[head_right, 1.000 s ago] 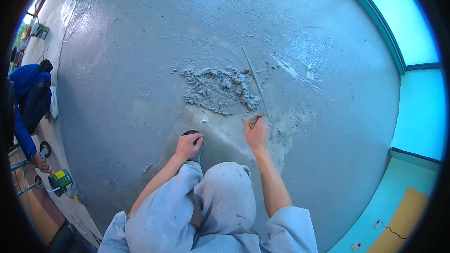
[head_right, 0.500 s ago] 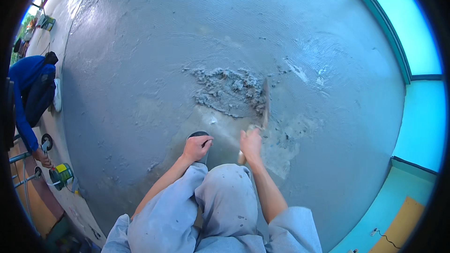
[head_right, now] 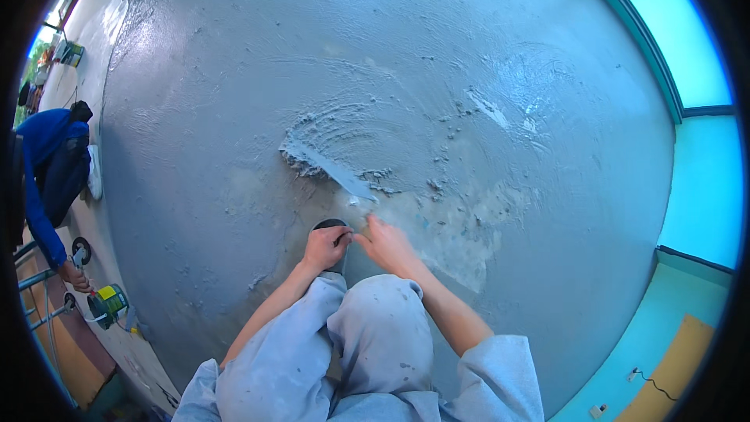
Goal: The person spreads and smooths wet cement across the floor using a trowel. Then, the person places the trowel into a bucket and carries the bucket away.
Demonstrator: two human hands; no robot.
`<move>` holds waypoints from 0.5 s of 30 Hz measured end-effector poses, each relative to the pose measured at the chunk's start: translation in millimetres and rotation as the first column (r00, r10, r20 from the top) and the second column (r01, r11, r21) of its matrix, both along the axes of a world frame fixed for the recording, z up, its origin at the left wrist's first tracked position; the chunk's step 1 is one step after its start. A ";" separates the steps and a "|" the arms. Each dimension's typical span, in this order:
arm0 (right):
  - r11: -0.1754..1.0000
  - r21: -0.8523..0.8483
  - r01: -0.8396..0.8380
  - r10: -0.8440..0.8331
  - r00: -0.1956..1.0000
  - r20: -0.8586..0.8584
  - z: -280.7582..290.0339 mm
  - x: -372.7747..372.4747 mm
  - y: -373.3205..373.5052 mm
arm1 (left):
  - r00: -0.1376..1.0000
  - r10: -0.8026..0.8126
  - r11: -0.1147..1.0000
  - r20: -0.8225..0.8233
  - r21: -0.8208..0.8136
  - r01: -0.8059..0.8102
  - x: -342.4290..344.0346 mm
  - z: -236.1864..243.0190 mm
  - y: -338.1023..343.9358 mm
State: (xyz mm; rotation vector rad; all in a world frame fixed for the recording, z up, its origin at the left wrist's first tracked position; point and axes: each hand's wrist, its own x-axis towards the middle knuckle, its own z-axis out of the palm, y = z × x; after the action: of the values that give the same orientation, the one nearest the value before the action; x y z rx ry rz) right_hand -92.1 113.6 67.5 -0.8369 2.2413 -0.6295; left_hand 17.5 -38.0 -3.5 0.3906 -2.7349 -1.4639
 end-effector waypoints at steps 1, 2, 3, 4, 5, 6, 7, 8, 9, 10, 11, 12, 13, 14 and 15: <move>0.992 0.035 0.119 -0.117 0.992 -0.043 -4.6 4.5 18.8 | 1.000 -0.006 1.000 -0.005 0.012 0.007 -6.2 2.0 4.6; 0.970 0.062 0.235 -0.230 0.970 -0.085 -6.9 8.1 33.6 | 1.000 -0.006 0.999 -0.002 0.036 0.006 -8.7 3.7 6.9; 0.968 0.071 0.241 -0.235 0.968 -0.085 -8.2 9.2 50.1 | 1.000 -0.007 0.998 0.000 0.059 0.007 -11.2 5.8 9.6; 0.948 0.147 0.281 -0.280 0.960 -0.029 -5.1 9.6 62.4 | 1.000 -0.014 0.998 0.002 0.061 0.013 -11.0 5.3 9.9; 0.921 0.225 0.317 -0.330 0.944 0.022 -0.8 8.0 71.8 | 1.000 -0.011 0.998 -0.001 0.068 0.011 -11.7 3.4 9.9; 0.917 0.228 0.327 -0.340 0.940 0.018 4.5 5.8 80.6 | 1.000 -0.009 0.997 -0.005 0.077 0.009 -12.5 2.0 10.2; 0.939 0.253 0.234 -0.251 0.967 0.036 10.2 3.3 88.7 | 1.000 -0.024 0.996 -0.009 0.081 0.025 -11.5 0.3 8.9; 0.951 0.276 0.140 -0.162 0.985 0.057 13.2 1.9 94.6 | 1.000 -0.014 0.997 0.005 0.071 0.014 -7.4 0.1 5.7; 0.947 0.279 0.156 -0.177 0.983 0.052 12.6 -1.4 96.9 | 1.000 -0.003 0.998 0.019 0.060 0.002 -4.0 -0.3 2.1; 0.940 0.329 0.088 -0.113 0.992 0.057 13.5 -10.0 99.8 | 1.000 0.003 0.998 0.012 0.067 -0.004 -4.8 2.2 2.0; 0.926 0.378 0.020 -0.049 0.997 0.067 14.0 -20.3 102.6 | 1.000 -0.009 0.997 0.005 0.073 0.009 -6.6 2.6 2.8; 0.924 0.382 0.032 -0.059 0.996 0.061 8.7 -32.1 107.5 | 1.000 -0.005 0.997 0.018 0.074 0.003 -8.1 2.9 3.5; 0.928 0.372 0.019 -0.024 1.000 0.010 -0.6 -45.3 113.9 | 0.999 0.000 0.997 0.033 0.073 -0.002 -9.0 4.2 5.1; 0.932 0.364 0.004 0.012 0.999 -0.042 -6.1 -59.0 117.8 | 1.000 -0.009 0.997 0.028 0.077 0.007 -10.5 5.6 6.9; 0.930 0.366 0.012 0.005 0.999 -0.047 -10.3 -70.3 122.1 | 1.000 -0.008 0.997 0.026 0.080 0.006 -11.7 7.0 8.3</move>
State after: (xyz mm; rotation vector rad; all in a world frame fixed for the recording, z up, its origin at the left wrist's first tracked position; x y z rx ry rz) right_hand -162.4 235.7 57.2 -0.6619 2.3030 -0.1795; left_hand 5.8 -29.7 3.4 0.4051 -2.7069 -1.5852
